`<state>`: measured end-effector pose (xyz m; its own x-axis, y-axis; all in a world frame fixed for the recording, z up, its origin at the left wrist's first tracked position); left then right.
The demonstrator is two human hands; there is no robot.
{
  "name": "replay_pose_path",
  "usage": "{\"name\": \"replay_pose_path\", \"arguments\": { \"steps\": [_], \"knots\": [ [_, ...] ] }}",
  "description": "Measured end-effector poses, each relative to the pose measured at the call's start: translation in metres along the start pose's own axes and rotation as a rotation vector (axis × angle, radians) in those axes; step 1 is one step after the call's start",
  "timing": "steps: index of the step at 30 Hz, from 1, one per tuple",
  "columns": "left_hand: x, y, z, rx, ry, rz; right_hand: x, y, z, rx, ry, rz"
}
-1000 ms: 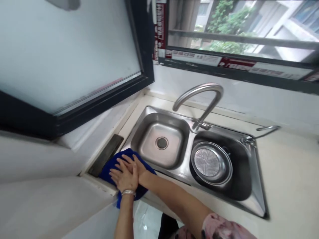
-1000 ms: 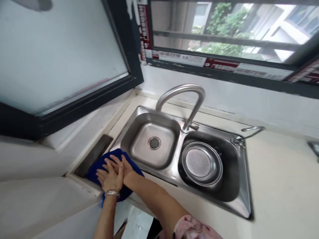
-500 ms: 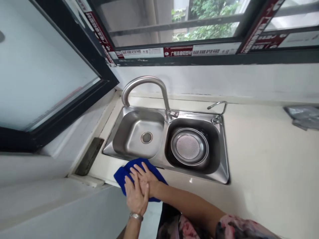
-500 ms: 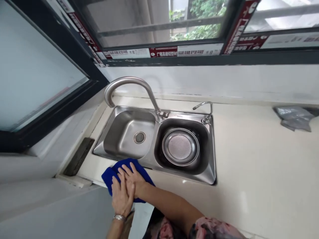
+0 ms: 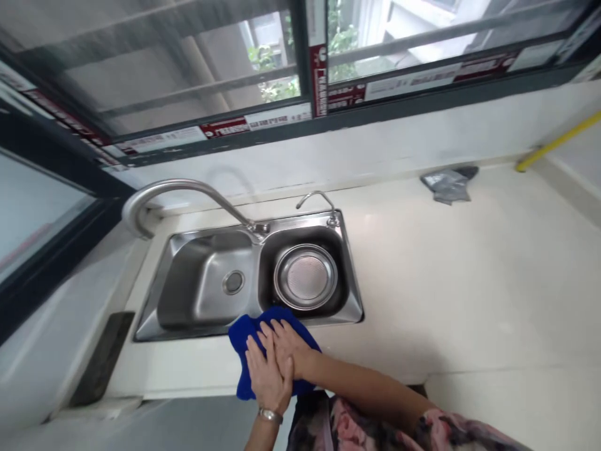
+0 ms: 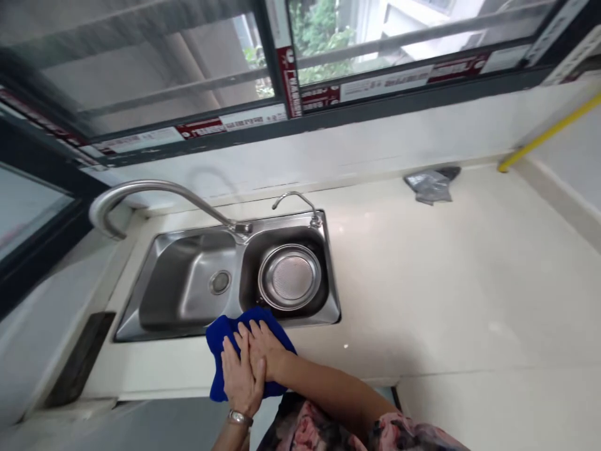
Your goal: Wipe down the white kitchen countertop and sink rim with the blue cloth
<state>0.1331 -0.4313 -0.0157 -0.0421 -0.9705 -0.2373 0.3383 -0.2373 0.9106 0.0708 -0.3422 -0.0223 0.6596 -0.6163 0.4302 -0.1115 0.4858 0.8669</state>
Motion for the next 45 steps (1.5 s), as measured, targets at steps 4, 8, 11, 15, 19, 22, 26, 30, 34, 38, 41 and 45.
{"name": "replay_pose_path", "arguments": {
  "steps": [4, 8, 11, 15, 19, 22, 26, 30, 34, 38, 41, 45],
  "knots": [
    [-0.044, 0.003, -0.001, 0.151, -0.268, -0.091, -0.032, 0.048, -0.058, -0.028, -0.111, 0.018],
    [-0.066, 0.003, 0.011, 0.289, -0.688, -0.158, -0.060, 0.090, -0.113, -0.057, -0.238, 0.022],
    [-0.089, -0.009, 0.018, 0.334, -0.843, -0.199, -0.074, 0.107, -0.149, -0.102, -0.303, -0.049],
    [-0.131, -0.029, 0.019, 0.416, -0.910, -0.272, -0.087, 0.116, -0.182, -0.170, -0.370, -0.162],
    [-0.153, -0.036, 0.025, 0.565, -0.883, -0.359, -0.093, 0.120, -0.194, -0.189, -0.410, -0.214],
    [-0.159, -0.037, 0.031, 0.660, -0.831, -0.422, -0.097, 0.122, -0.193, -0.199, -0.420, -0.213],
    [-0.174, -0.043, 0.042, 0.734, -0.729, -0.484, -0.108, 0.127, -0.187, -0.180, -0.433, -0.216],
    [-0.186, -0.051, 0.050, 0.760, -0.637, -0.524, -0.118, 0.130, -0.183, -0.136, -0.433, -0.224],
    [-0.186, -0.051, 0.050, 0.728, -0.599, -0.613, -0.119, 0.126, -0.188, -0.156, -0.421, -0.262],
    [-0.187, -0.050, 0.049, 0.697, -0.525, -0.674, -0.121, 0.119, -0.194, -0.193, -0.432, -0.303],
    [-0.193, -0.056, 0.055, 0.686, -0.465, -0.711, -0.130, 0.117, -0.191, -0.193, -0.434, -0.308],
    [-0.199, -0.073, 0.075, 0.647, -0.401, -0.755, -0.153, 0.120, -0.173, -0.194, -0.436, -0.321]
  ]
}}
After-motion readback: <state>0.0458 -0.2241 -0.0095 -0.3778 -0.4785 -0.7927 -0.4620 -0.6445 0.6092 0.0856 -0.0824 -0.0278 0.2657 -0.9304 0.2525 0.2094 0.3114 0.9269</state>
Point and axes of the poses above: each hand's wrist, its own z-axis towards the middle knuckle, its own y-axis out of the back of the hand, x = y × z, the point moved 2 cm from there along z, towards the middle knuckle, and after that the axes turned 11 degrees about -x, right-handed, at the moved point
